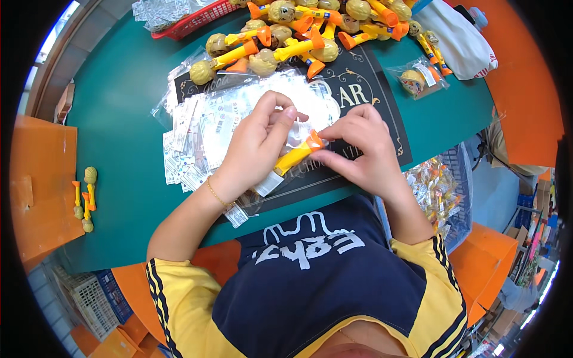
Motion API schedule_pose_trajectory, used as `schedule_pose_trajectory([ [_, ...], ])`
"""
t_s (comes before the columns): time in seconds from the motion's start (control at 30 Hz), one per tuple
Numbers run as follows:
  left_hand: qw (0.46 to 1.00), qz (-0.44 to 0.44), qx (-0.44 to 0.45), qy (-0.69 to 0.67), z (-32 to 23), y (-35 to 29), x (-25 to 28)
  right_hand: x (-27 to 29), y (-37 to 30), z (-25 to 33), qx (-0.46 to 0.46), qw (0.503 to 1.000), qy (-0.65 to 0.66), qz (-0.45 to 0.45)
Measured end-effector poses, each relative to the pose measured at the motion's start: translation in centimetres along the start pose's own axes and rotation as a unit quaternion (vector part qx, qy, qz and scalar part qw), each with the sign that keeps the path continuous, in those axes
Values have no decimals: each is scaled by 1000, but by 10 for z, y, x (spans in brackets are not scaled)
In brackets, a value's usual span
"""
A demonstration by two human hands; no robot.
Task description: Manually placing small toy figurines into plastic bags and sealing them with stickers.
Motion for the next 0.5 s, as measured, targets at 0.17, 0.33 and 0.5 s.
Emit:
schedule_pose_trajectory([
  [0.17,996,22,22,-88,3,2,-4,-4,2,-8,6,992,124,-1],
  [0.33,997,-3,-18,-81,2,2,-3,-9,6,0,15,996,80,-33],
  [0.5,994,19,43,-98,-3,-1,1,-3,4,-7,-41,990,130,-29],
])
Point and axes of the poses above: each hand's wrist, its own y-axis towards the middle knuckle, its own x-axis out of the back of the hand, z = x × y, the point moved 3 cm from there along y, towards the middle knuckle, and after that the axes turned 11 degrees about x, right-handed, at the moved point
